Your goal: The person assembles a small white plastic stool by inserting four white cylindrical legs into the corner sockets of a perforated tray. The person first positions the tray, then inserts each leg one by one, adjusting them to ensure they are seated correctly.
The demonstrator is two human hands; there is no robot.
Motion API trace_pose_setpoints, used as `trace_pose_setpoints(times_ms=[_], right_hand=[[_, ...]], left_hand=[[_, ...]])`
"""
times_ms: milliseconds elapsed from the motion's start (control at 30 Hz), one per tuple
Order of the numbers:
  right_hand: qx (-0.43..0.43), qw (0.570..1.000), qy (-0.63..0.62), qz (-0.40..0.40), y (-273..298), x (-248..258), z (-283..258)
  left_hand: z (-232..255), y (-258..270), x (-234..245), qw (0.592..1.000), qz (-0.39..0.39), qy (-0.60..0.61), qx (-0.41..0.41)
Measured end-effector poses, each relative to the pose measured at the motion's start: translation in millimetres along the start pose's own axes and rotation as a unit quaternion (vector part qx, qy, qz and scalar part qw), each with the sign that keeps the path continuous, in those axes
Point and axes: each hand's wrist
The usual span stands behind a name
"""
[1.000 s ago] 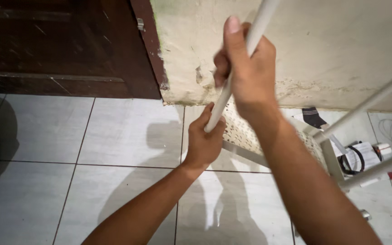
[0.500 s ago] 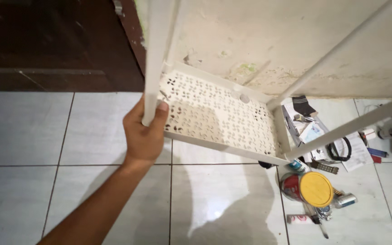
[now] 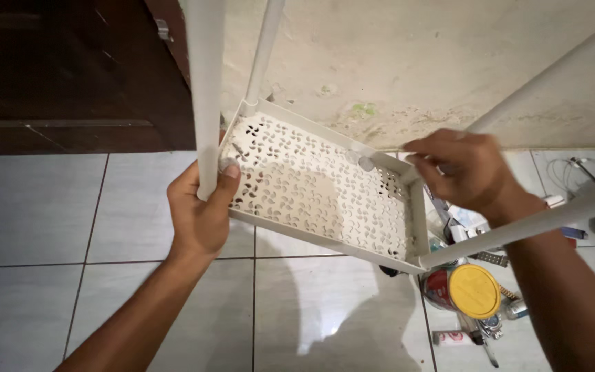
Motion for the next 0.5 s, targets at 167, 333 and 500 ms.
trace_pose_setpoints(times_ms=[167, 333, 500], right_hand=[[0.018, 0.995, -0.006, -0.098, -16, -22, -25], [-0.007, 0.988, 0.035, -0.150, -17, -27, -26], [-0.027, 0.984, 0.050, -0.171, -22, -20, -34]], left_hand=[[8, -3, 3, 1.000, -0.017, -0.019, -0.001], [4, -3, 1, 0.999, -0.024, -0.026, -0.010], [-1, -6, 2, 0.999, -0.031, 0.008, 0.007]])
Point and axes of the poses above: each hand's wrist, its own y-axis away from the middle knuckle, its own x-axis out of the back of the hand, z = x × y, and after that the axes turned 9 degrees about x, right-handed
